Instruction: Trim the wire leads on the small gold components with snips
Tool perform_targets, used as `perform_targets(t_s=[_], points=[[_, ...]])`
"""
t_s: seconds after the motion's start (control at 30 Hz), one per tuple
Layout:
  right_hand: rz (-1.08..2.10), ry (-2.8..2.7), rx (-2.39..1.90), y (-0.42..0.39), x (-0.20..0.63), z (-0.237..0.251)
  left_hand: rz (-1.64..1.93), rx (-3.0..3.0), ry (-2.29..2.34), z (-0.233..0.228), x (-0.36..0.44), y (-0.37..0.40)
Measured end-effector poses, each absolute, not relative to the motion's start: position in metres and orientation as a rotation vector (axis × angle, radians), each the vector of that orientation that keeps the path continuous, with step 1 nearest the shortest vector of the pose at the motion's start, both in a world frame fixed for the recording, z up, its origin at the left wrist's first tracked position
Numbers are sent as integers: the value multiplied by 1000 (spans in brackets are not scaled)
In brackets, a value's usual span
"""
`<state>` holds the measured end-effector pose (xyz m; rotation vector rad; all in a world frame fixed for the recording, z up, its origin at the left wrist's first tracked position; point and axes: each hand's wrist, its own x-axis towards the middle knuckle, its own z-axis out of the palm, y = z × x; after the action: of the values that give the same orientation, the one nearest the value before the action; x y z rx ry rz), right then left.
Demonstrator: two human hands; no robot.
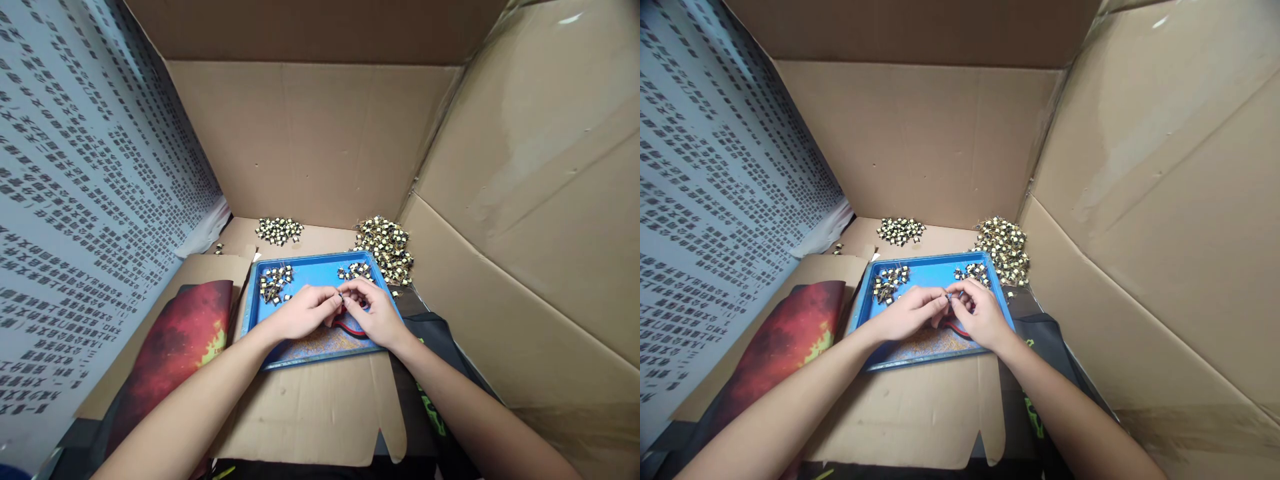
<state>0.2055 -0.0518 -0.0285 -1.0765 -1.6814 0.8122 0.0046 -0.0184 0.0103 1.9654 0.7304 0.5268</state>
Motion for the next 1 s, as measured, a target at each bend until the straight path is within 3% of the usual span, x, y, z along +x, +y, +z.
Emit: perform_targets(t_s=[1.0], points=[[733, -1657, -1119, -51, 206, -26, 566, 1997, 815, 17, 6, -20]])
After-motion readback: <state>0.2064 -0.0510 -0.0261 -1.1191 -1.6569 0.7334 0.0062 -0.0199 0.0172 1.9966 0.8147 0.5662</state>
